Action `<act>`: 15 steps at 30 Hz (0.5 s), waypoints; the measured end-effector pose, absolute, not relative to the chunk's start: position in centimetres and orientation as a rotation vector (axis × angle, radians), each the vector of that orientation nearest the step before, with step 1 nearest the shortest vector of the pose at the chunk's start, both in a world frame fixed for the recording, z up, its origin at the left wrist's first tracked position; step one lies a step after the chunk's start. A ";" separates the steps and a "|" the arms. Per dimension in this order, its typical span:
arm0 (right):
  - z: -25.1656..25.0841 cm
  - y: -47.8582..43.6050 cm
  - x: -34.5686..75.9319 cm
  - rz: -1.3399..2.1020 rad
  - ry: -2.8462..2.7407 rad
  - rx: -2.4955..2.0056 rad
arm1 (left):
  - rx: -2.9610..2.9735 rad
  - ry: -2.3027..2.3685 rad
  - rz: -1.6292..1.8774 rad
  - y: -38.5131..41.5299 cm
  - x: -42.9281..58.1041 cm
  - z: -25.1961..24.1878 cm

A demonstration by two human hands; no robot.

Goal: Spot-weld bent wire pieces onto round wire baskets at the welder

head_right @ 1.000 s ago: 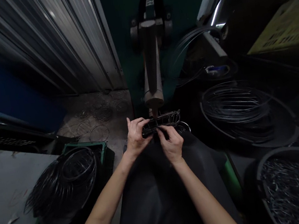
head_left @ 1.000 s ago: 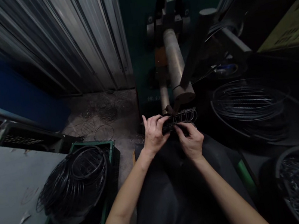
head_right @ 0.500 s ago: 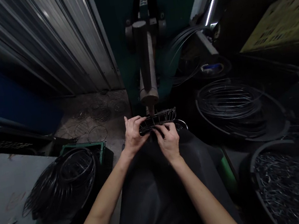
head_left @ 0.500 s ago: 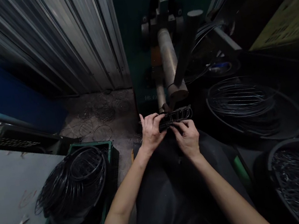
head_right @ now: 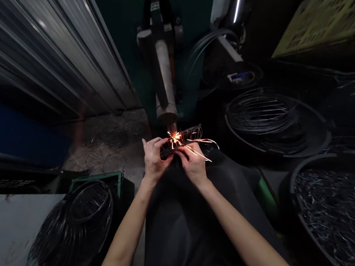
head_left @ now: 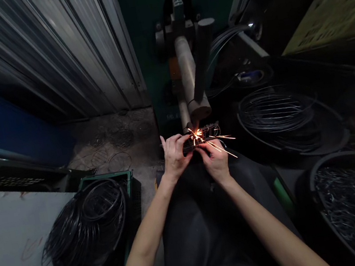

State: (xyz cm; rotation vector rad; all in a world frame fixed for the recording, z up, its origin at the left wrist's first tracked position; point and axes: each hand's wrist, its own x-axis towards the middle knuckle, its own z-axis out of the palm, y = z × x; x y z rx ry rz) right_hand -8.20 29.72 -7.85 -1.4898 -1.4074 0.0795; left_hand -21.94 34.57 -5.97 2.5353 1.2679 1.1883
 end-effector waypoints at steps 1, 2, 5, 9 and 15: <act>-7.9 29.8 -8.2 0.088 -1.404 -1.489 | 2.537 1.263 1.194 34.6 -22.0 -6.0; -7.9 29.8 -8.3 0.093 -1.400 -1.491 | 2.537 1.255 1.201 34.6 -22.0 -6.1; -8.0 29.8 -8.4 0.098 -1.399 -1.505 | 2.540 1.243 1.202 34.8 -21.9 -6.1; -7.8 27.7 -7.6 0.076 -1.403 -1.543 | 2.556 1.243 1.126 34.9 -22.0 -5.7; -9.2 18.0 1.8 0.004 -1.329 -1.885 | 2.534 1.177 1.087 34.7 -24.9 -7.7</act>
